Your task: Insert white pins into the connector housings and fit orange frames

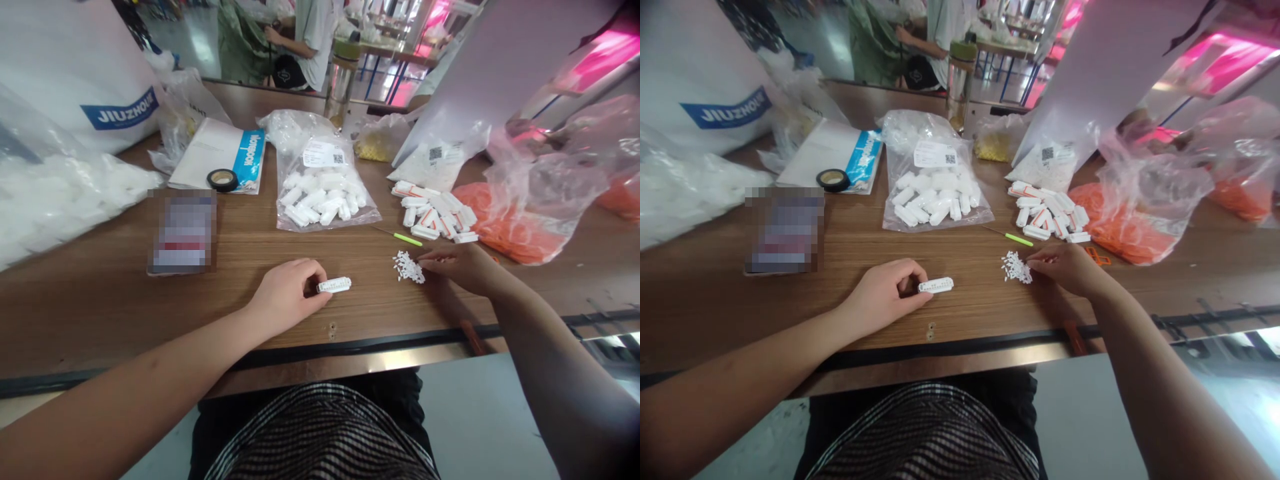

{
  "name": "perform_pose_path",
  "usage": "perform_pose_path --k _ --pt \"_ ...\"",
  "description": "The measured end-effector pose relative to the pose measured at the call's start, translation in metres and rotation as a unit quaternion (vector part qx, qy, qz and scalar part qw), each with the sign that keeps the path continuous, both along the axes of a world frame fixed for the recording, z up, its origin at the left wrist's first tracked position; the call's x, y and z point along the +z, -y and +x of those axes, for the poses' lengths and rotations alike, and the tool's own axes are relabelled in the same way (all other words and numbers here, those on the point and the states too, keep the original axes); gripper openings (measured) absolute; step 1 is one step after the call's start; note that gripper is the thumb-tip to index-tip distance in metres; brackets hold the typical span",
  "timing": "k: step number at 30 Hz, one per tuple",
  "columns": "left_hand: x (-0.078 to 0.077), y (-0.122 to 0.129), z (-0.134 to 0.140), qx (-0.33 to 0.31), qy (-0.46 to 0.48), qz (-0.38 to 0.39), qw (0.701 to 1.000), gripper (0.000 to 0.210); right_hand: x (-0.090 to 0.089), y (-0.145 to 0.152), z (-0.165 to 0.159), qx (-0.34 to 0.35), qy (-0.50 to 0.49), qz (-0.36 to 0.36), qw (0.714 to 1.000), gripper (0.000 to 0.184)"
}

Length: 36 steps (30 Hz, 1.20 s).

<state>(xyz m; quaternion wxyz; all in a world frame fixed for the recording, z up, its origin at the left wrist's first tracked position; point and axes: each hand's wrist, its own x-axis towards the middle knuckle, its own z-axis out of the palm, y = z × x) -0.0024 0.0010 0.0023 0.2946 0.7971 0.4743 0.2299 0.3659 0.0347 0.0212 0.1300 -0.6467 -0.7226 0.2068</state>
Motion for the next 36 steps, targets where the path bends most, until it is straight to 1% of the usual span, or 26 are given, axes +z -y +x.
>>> perform_pose_path --k 3,6,12,14,16,18,19,22,24,26,28,31,36 --pt "0.0 0.0 0.0 0.001 0.0 -0.003 1.0 0.011 0.001 0.001 -0.002 0.014 -0.021 0.004 1.0 0.02" --pt "-0.001 0.001 0.0 0.002 0.001 -0.002 1.0 0.01 0.002 0.003 -0.005 0.027 -0.011 -0.002 1.0 0.023" --pt "-0.001 0.001 0.0 0.002 0.004 -0.006 1.0 0.011 0.011 0.002 -0.015 0.032 0.086 -0.012 0.996 0.019" --pt "-0.001 0.001 0.001 0.003 0.003 -0.005 1.0 0.011 0.015 0.002 -0.019 0.018 0.105 -0.014 0.994 0.016" --pt "-0.001 0.001 0.001 0.003 0.001 -0.004 1.0 0.011 0.019 0.005 -0.029 -0.011 0.093 -0.005 0.996 0.014" --pt "-0.001 0.001 0.001 0.004 0.001 -0.005 1.0 0.011 0.023 0.011 -0.046 -0.018 0.045 0.016 0.999 0.016" --pt "-0.001 0.001 0.002 0.004 0.002 -0.006 1.0 0.011 0.023 0.015 -0.058 -0.003 0.009 0.027 1.0 0.017" --pt "-0.002 0.001 0.001 0.005 0.004 -0.004 1.0 0.01 0.022 0.027 -0.098 0.1 -0.11 0.05 0.988 0.015" --pt "-0.002 0.001 0.001 0.005 0.007 -0.002 1.0 0.01 0.017 0.031 -0.122 0.16 -0.15 0.067 0.973 0.011" --pt "-0.002 0.001 0.001 0.004 0.011 -0.001 1.0 0.01 0.01 0.032 -0.137 0.198 -0.167 0.077 0.963 0.008" --pt "-0.002 0.001 0.0 0.002 0.013 0.001 1.0 0.009 0.004 0.03 -0.144 0.224 -0.165 0.078 0.957 0.008" --pt "-0.002 0.002 0.0 0.001 0.014 0.006 1.0 0.009 -0.001 0.028 -0.146 0.247 -0.151 0.084 0.954 0.009" --pt "-0.003 0.001 0.0 0.002 0.013 0.009 1.0 0.009 -0.002 0.029 -0.145 0.256 -0.136 0.106 0.951 0.008"
